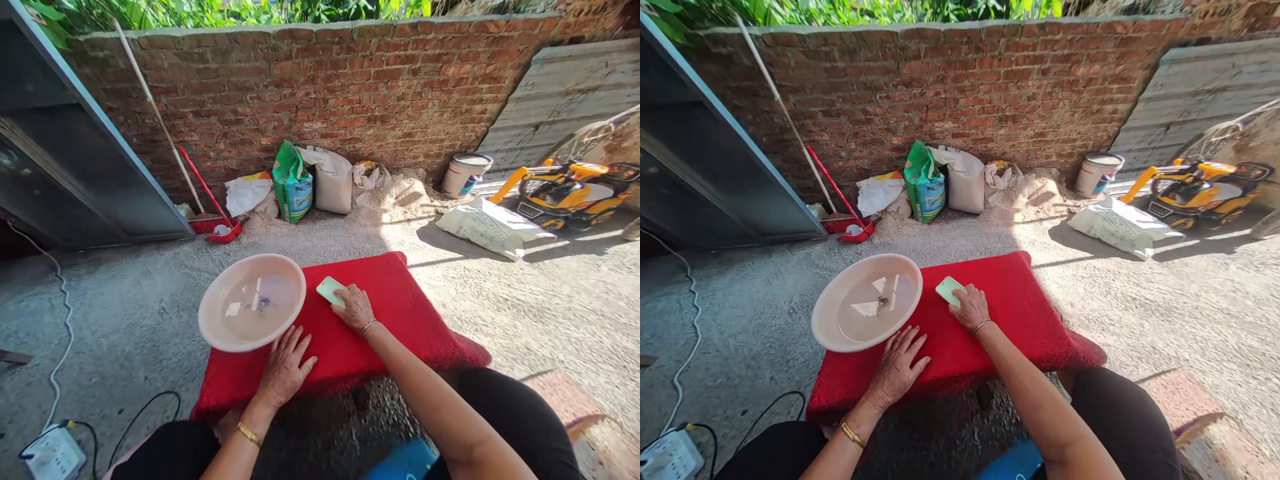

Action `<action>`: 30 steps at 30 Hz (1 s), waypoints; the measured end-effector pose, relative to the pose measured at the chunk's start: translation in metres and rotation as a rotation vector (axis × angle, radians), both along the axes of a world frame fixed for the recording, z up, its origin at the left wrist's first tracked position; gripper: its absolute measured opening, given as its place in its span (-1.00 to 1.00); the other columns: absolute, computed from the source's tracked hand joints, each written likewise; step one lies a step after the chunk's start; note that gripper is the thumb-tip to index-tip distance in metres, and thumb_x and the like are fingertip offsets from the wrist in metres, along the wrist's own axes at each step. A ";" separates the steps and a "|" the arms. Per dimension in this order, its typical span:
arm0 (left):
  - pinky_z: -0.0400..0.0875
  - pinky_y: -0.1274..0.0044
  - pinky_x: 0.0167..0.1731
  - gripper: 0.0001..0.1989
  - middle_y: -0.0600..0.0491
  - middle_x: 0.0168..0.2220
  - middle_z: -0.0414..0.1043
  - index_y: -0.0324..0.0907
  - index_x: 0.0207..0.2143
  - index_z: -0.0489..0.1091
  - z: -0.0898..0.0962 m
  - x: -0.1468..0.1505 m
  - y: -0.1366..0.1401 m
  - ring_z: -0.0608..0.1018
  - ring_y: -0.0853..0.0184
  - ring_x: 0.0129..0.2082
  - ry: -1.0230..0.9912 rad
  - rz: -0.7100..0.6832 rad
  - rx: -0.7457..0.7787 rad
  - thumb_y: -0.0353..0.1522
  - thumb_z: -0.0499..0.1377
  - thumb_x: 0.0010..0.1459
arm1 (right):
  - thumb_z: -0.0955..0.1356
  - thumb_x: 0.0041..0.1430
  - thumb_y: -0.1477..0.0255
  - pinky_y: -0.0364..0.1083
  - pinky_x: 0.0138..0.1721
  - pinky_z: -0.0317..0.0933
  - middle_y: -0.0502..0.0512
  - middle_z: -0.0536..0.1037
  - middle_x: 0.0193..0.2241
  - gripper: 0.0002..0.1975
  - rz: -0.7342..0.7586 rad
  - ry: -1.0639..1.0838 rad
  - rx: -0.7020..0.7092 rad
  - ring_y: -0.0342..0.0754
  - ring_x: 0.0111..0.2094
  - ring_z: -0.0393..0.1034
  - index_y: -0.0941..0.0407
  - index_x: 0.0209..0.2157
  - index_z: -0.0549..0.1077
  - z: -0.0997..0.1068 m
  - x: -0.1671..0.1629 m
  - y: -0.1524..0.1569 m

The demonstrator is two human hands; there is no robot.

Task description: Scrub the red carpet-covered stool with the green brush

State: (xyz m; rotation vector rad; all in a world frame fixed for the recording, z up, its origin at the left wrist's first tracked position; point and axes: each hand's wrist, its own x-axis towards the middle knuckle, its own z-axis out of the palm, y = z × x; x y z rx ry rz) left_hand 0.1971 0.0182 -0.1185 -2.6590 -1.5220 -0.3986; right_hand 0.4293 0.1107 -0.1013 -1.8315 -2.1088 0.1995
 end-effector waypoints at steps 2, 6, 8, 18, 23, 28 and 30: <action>0.16 0.21 0.15 -0.56 -0.11 0.17 0.27 -0.15 0.09 0.34 0.001 0.001 0.000 0.26 0.09 0.20 -0.002 -0.002 0.000 -0.20 0.10 0.20 | 0.30 0.15 0.18 0.00 -0.10 0.10 0.18 0.38 -0.14 -0.58 -0.094 -0.038 -0.041 0.04 -0.14 0.30 -0.03 0.05 0.40 0.001 0.040 0.005; 0.17 0.19 0.14 -0.55 -0.13 0.16 0.28 -0.17 0.09 0.34 0.001 0.002 0.000 0.27 0.06 0.19 -0.024 -0.005 0.003 -0.20 0.11 0.19 | 0.25 0.17 0.13 0.06 -0.05 0.11 0.22 0.36 -0.10 -0.52 -0.466 -0.079 -0.161 0.09 -0.11 0.33 -0.03 0.09 0.35 0.009 0.143 0.004; 0.18 0.19 0.13 -0.55 -0.13 0.16 0.28 -0.15 0.10 0.34 0.000 0.002 0.000 0.27 0.06 0.19 -0.039 -0.005 0.001 -0.19 0.10 0.19 | 0.24 0.16 0.11 0.09 -0.02 0.10 0.25 0.35 -0.08 -0.50 -0.684 -0.067 -0.200 0.13 -0.08 0.33 0.00 0.09 0.36 0.013 0.183 -0.001; 0.24 0.20 0.11 -0.53 -0.05 0.21 0.22 -0.07 0.14 0.28 -0.007 -0.001 -0.004 0.26 0.09 0.19 -0.042 0.022 -0.027 -0.21 0.12 0.18 | 0.27 0.16 0.10 -0.05 -0.15 0.16 0.15 0.38 -0.16 -0.56 -0.319 0.068 -0.036 0.01 -0.20 0.35 -0.02 0.01 0.42 0.012 0.055 0.046; 0.24 0.19 0.11 -0.52 -0.04 0.22 0.20 -0.05 0.15 0.26 -0.007 -0.002 -0.004 0.26 0.10 0.19 -0.029 0.035 -0.066 -0.19 0.11 0.19 | 0.29 0.15 0.11 -0.07 -0.13 0.10 0.16 0.40 -0.16 -0.60 0.022 0.022 -0.020 0.00 -0.16 0.32 -0.03 -0.03 0.45 0.018 -0.049 0.071; 0.23 0.20 0.11 -0.52 -0.04 0.24 0.16 -0.05 0.16 0.26 -0.009 -0.002 -0.005 0.24 0.10 0.21 -0.039 0.031 -0.071 -0.20 0.11 0.19 | 0.28 0.14 0.12 -0.02 -0.09 0.09 0.17 0.39 -0.12 -0.59 0.012 -0.090 -0.069 0.03 -0.13 0.32 -0.05 -0.01 0.43 0.013 -0.019 0.089; 0.23 0.20 0.11 -0.53 -0.04 0.24 0.16 -0.05 0.15 0.26 -0.011 -0.002 -0.004 0.24 0.10 0.21 -0.052 0.027 -0.061 -0.20 0.11 0.19 | 0.26 0.15 0.12 0.01 -0.08 0.11 0.19 0.38 -0.11 -0.57 -0.153 -0.106 -0.116 0.07 -0.11 0.33 -0.05 0.01 0.41 0.012 0.028 0.097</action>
